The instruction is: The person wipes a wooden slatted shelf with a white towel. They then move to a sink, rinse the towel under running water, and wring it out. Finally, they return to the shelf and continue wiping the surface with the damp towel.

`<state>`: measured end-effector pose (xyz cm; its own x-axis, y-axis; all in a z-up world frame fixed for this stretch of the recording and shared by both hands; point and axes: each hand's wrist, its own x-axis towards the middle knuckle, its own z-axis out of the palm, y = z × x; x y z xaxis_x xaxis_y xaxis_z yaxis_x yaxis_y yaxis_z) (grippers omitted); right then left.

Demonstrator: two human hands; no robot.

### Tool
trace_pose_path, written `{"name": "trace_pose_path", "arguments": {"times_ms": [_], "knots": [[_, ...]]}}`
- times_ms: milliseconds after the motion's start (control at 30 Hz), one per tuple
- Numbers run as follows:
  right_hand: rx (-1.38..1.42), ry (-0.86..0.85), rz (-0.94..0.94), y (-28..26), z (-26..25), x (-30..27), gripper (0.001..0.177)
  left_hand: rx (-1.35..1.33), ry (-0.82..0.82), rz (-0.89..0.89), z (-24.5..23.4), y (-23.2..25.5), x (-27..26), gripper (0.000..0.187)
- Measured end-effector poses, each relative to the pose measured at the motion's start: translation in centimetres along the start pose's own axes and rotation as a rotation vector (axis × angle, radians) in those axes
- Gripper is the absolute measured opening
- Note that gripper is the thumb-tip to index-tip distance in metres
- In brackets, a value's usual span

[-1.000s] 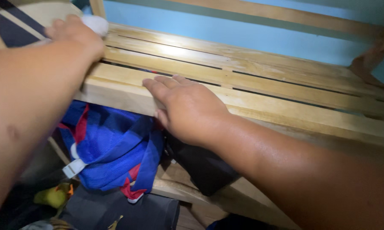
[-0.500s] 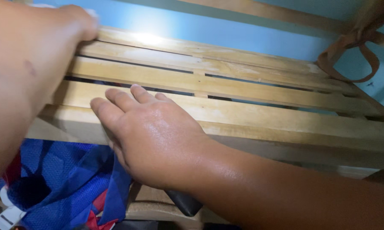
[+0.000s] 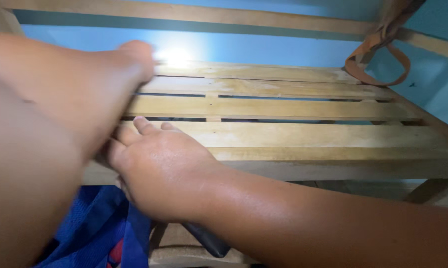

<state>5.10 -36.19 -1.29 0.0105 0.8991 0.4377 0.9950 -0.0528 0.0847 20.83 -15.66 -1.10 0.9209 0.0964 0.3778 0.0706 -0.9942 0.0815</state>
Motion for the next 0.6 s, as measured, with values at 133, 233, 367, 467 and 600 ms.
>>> {"name": "trace_pose_path", "arguments": {"times_ms": [133,233,367,467,600], "knots": [[-0.002,0.057,-0.004,-0.2,0.9,-0.1,0.051,0.156,0.019,-0.343,-3.9,-10.7,-5.6,0.047],[0.033,0.010,0.015,-0.3,0.3,0.0,0.048,0.166,0.010,-0.496,-5.0,-12.7,-6.3,0.044],[-0.089,-0.046,-0.017,-0.3,-0.6,0.0,0.049,-0.073,0.031,-0.292,-1.5,-4.8,-3.0,0.042],[0.287,-0.056,-0.029,-0.5,-1.6,0.0,0.035,-0.139,-0.098,-0.067,0.8,6.4,0.1,0.036],[0.610,-0.152,0.353,-1.5,-3.2,-0.4,0.037,0.024,-0.019,0.381,-0.2,9.7,-0.5,0.043]]}}
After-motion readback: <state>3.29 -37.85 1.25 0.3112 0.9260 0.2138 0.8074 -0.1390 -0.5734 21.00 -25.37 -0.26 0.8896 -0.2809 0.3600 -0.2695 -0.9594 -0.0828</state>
